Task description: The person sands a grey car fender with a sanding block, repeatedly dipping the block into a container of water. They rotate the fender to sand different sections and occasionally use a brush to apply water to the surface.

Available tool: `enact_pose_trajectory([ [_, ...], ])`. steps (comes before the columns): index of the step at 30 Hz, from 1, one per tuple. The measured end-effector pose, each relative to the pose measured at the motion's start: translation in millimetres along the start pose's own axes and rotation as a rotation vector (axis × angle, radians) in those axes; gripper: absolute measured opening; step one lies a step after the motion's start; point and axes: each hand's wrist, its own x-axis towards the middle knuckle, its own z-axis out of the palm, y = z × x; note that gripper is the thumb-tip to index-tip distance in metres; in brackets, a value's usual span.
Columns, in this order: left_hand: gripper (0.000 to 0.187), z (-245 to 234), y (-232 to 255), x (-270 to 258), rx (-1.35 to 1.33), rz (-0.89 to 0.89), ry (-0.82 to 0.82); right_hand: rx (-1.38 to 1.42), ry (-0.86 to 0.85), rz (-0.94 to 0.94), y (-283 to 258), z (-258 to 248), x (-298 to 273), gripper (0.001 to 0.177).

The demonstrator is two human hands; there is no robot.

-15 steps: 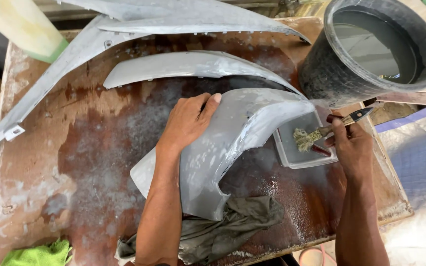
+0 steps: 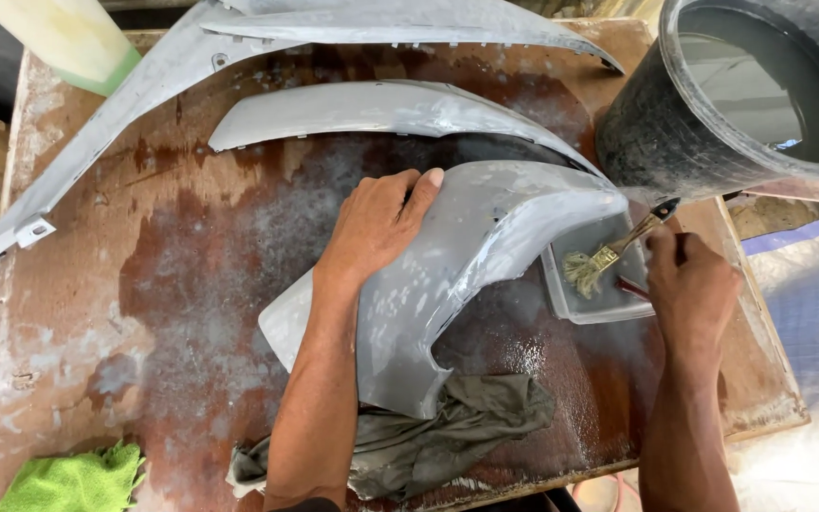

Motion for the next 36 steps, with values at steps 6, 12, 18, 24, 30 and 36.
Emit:
enact_pose_trajectory([
  [6,0.064,-4.7,-8.6,2.4,-0.081,0.062,-0.078,0.344,0.277,-0.421,-76.7,4.5,-50.9,0.024],
  [12,0.056,-12.7,-4.5,-3.9,-0.173,0.127,-0.07,0.417,0.238,-0.887,-120.1,41.8,-62.5,0.038],
  [18,0.053,-18.7,-17.9,-2.7,-0.332,0.237,-0.104,0.358,0.114,-1.027,-103.6,84.7,-115.8,0.046],
  [24,0.055,-5.0,-30.8,3.0,-0.319,0.229,-0.053,0.306,0.103,-1.221,-100.6,80.1,-93.4,0.031],
  [30,0.056,-0.8,-33.7,7.4,-0.298,0.249,-0.041,0.231,0.197,-1.075,-104.5,56.8,-54.7,0.039],
  [36,0.058,-3.2,-24.1,1.6,-0.194,0.216,0.008,0.238,-0.257,-1.225,-106.5,52.5,-150.1,0.032],
])
